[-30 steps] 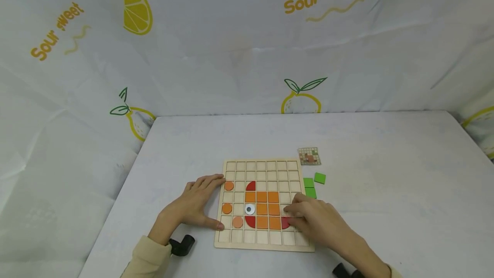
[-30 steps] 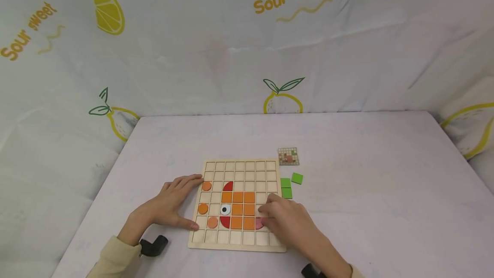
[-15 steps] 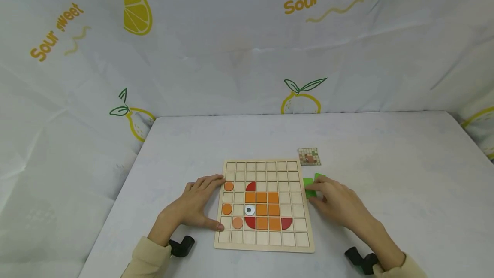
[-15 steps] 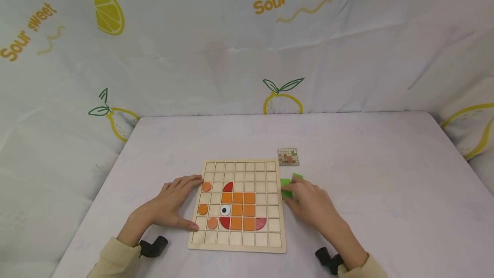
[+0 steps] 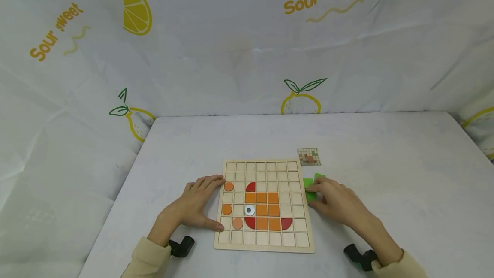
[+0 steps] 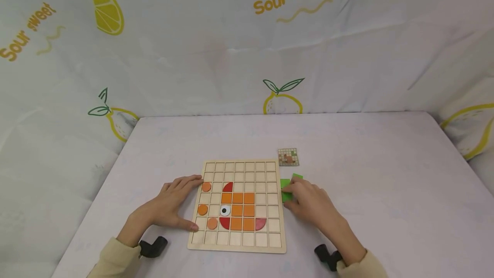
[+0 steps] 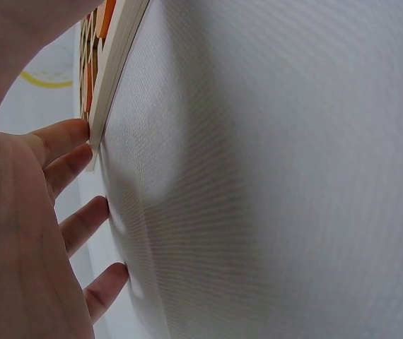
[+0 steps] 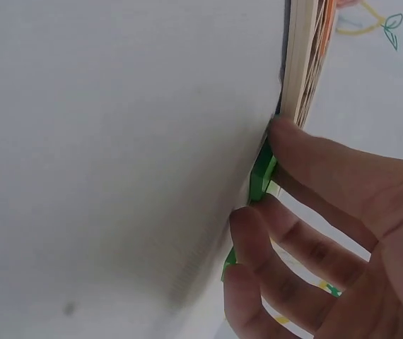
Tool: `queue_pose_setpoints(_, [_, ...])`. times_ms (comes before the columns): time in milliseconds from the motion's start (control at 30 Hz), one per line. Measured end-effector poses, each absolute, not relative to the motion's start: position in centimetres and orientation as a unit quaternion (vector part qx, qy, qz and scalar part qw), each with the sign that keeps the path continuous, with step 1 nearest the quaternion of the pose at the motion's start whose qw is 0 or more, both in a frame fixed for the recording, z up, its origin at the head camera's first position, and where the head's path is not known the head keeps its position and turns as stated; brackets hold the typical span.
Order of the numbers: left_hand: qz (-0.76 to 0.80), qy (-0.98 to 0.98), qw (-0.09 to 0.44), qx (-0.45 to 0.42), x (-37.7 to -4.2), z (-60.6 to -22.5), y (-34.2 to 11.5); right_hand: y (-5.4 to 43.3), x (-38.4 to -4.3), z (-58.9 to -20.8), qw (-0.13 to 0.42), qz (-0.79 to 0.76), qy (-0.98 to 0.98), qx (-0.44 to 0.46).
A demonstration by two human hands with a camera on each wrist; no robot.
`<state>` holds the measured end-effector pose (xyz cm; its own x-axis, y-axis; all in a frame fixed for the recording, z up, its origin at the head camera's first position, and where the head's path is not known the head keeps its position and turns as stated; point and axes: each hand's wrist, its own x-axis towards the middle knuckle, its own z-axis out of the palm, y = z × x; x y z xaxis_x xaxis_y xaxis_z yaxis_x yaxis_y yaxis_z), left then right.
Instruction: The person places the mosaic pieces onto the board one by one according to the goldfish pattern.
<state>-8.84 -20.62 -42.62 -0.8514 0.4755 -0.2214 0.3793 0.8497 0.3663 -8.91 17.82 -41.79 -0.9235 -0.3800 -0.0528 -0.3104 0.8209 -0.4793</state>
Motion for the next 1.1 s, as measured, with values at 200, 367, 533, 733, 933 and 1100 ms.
queue_pose_setpoints(200, [0.158,0.949,0.151,0.227,-8.8,-42.6,-20.6,17.9,-9.1,-41.8,0.076,-0.231,0.952,-0.185])
queue_pose_setpoints(367, [0.159,0.949,0.152,0.226,-8.8,-42.6,-20.6,18.0,-9.0,-41.5,0.069,-0.214,0.957,-0.184])
queue_pose_setpoints(533, [0.160,0.949,0.154,0.226,-8.8,-42.6,-20.7,17.8,-9.2,-40.8,0.043,-0.211,0.958,-0.187])
queue_pose_setpoints(733, [0.159,0.948,0.152,0.229,-8.9,-42.7,-20.7,16.4,-9.8,-40.5,0.028,-0.228,0.953,-0.197])
queue_pose_setpoints(933, [0.156,0.949,0.154,0.228,-8.9,-42.8,-20.7,14.7,-10.4,-40.3,0.029,-0.234,0.949,-0.209])
queue_pose_setpoints(1100, [0.156,0.949,0.155,0.227,-8.9,-42.9,-20.7,13.5,-11.0,-40.4,0.027,-0.236,0.948,-0.210])
